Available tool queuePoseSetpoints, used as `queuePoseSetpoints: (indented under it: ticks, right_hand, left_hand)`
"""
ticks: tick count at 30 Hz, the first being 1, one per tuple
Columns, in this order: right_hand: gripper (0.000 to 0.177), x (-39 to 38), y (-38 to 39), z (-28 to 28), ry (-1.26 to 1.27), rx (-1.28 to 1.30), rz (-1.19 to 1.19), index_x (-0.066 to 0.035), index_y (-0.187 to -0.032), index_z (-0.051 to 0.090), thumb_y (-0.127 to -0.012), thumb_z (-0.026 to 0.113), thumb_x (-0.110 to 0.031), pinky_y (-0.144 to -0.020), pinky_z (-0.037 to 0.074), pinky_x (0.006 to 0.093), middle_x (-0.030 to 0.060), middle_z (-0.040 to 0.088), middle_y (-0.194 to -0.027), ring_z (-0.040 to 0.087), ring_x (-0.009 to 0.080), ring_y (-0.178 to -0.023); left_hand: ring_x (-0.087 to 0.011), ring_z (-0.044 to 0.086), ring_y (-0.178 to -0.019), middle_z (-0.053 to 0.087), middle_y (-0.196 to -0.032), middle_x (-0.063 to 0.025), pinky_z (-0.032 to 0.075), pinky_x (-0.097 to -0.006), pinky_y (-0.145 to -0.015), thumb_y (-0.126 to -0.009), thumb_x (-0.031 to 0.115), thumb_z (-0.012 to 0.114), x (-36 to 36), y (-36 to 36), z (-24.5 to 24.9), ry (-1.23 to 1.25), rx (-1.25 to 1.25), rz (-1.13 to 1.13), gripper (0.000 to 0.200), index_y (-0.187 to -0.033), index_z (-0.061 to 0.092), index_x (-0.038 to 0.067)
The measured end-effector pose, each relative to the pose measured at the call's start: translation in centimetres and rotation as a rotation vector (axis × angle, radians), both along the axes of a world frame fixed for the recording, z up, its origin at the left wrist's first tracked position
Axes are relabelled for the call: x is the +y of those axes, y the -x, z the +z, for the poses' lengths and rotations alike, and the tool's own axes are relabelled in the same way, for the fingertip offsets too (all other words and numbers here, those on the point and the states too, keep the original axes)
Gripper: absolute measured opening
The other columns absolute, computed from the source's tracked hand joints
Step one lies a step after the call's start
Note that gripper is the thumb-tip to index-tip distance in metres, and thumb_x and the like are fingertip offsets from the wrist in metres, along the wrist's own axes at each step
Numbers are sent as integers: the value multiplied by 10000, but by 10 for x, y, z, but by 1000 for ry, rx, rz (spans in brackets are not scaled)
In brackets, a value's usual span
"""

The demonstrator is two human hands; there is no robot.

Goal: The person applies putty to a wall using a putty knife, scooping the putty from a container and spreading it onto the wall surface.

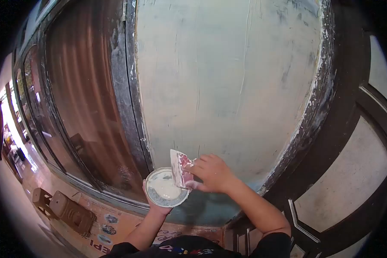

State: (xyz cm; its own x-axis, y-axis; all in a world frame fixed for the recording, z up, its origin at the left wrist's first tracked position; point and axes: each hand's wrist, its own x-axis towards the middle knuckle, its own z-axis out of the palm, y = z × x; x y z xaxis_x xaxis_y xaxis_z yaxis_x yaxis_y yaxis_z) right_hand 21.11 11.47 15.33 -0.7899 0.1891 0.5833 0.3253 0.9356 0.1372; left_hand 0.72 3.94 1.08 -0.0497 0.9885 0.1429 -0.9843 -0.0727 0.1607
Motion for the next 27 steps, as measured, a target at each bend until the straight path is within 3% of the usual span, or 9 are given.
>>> queuePoseSetpoints:
  ticks: [2, 6, 14, 17, 20, 25, 27]
  right_hand:
    - [461, -2, -6, 7, -67, -146, 56, -176, -1167, 632, -776, 715, -406, -768, 432, 390, 43, 599, -883, 554, 239, -880]
    - [503, -7, -9, 6, -287, -299, -41, -248, -1179, 612, -715, 761, -369, -739, 423, 364, -21, 586, -895, 572, 178, -901]
    - [518, -16, -13, 21, -234, -334, 9, -252, -1175, 610, -695, 769, -364, -729, 425, 357, -28, 575, -906, 571, 163, -905]
    - [371, -5, -17, 11, -368, -235, 38, -244, -1082, 644, -727, 736, -301, -681, 426, 347, -30, 557, -794, 569, 153, -798]
    - [81, -4, -23, 9, -632, -81, 50, -219, -832, 642, -754, 644, -194, -573, 387, 317, -47, 424, -566, 507, 135, -586]
    - [109, -5, -46, 27, -654, -80, -50, -226, -840, 654, -734, 657, -202, -569, 375, 310, -45, 433, -614, 513, 140, -620]
    - [131, -4, -57, 43, -663, -67, -73, -236, -848, 672, -723, 667, -196, -559, 369, 311, -44, 420, -626, 509, 142, -624]
  left_hand:
    - [-371, 509, -1263, 520, -1410, -146, 398, -544, -1071, -880, 690, 415, 0, 1, -4, -4, 41, 49, 768, -1373, 514, 109]
    - [-362, 510, -1260, 534, -1398, -131, 401, -537, -1070, -887, 677, 412, -2, 3, -2, -35, 4, 54, 742, -1359, 527, 115]
    - [-375, 491, -1281, 513, -1416, -157, 377, -543, -1089, -884, 672, 429, -3, -4, 3, -23, 38, 76, 758, -1381, 507, 106]
    - [-379, 489, -1282, 513, -1414, -164, 370, -545, -1095, -883, 670, 439, -3, -4, 5, -49, 15, 44, 756, -1378, 509, 103]
    - [-383, 485, -1283, 501, -1420, -163, 367, -564, -1090, -870, 697, 423, -6, -11, 11, -55, 43, 18, 786, -1385, 497, 109]
    - [-392, 464, -1304, 468, -1452, -161, 351, -600, -1090, -855, 725, 405, -15, -27, 36, -95, 64, -34, 834, -1413, 467, 109]
    - [-398, 459, -1308, 465, -1457, -156, 340, -610, -1094, -851, 722, 413, -15, -30, 35, -131, -39, -85, 830, -1412, 472, 113]
